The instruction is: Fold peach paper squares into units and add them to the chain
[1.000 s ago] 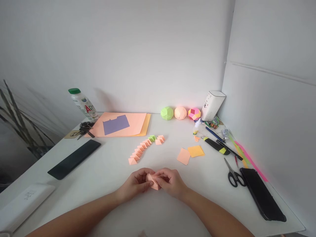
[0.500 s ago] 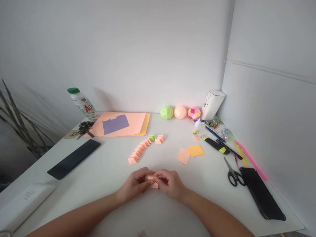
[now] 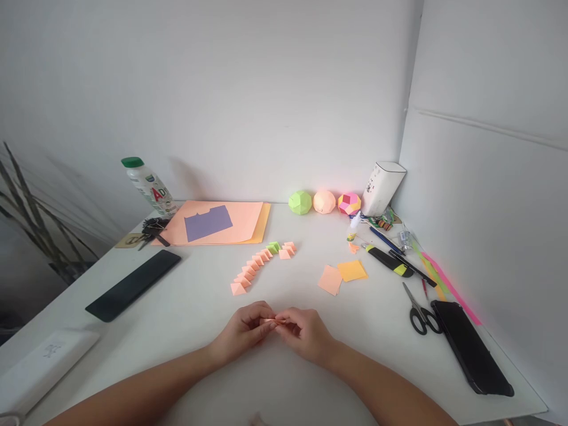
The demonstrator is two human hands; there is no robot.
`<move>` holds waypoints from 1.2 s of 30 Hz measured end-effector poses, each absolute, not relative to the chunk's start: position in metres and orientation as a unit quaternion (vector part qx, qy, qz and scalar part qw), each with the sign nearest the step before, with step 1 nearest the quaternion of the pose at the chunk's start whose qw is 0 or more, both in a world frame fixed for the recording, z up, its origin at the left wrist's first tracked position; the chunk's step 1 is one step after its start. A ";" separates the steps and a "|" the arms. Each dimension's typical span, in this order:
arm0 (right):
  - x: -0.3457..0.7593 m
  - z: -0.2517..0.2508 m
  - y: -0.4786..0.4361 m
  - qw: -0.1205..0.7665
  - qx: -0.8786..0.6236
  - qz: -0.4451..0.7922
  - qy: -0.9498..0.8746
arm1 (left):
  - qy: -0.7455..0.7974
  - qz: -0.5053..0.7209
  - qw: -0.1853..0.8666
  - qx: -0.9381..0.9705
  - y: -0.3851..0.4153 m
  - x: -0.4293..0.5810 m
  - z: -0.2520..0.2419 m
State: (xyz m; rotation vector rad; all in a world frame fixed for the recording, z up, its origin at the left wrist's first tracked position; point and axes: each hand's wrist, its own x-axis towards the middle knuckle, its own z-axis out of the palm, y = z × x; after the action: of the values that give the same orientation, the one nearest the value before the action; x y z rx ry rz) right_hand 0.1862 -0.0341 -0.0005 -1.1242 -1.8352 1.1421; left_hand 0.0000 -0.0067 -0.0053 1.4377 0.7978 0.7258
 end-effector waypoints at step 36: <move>0.186 0.007 -0.031 0.332 -0.491 0.484 -0.644 | 0.361 0.303 0.547 0.692 -0.009 -0.003 -0.002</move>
State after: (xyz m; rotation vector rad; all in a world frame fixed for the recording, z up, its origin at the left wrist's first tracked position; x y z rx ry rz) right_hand 0.1864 -0.0313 0.0073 -1.2843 -1.6819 1.2653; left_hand -0.0027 -0.0092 -0.0019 1.6388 0.8550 0.7187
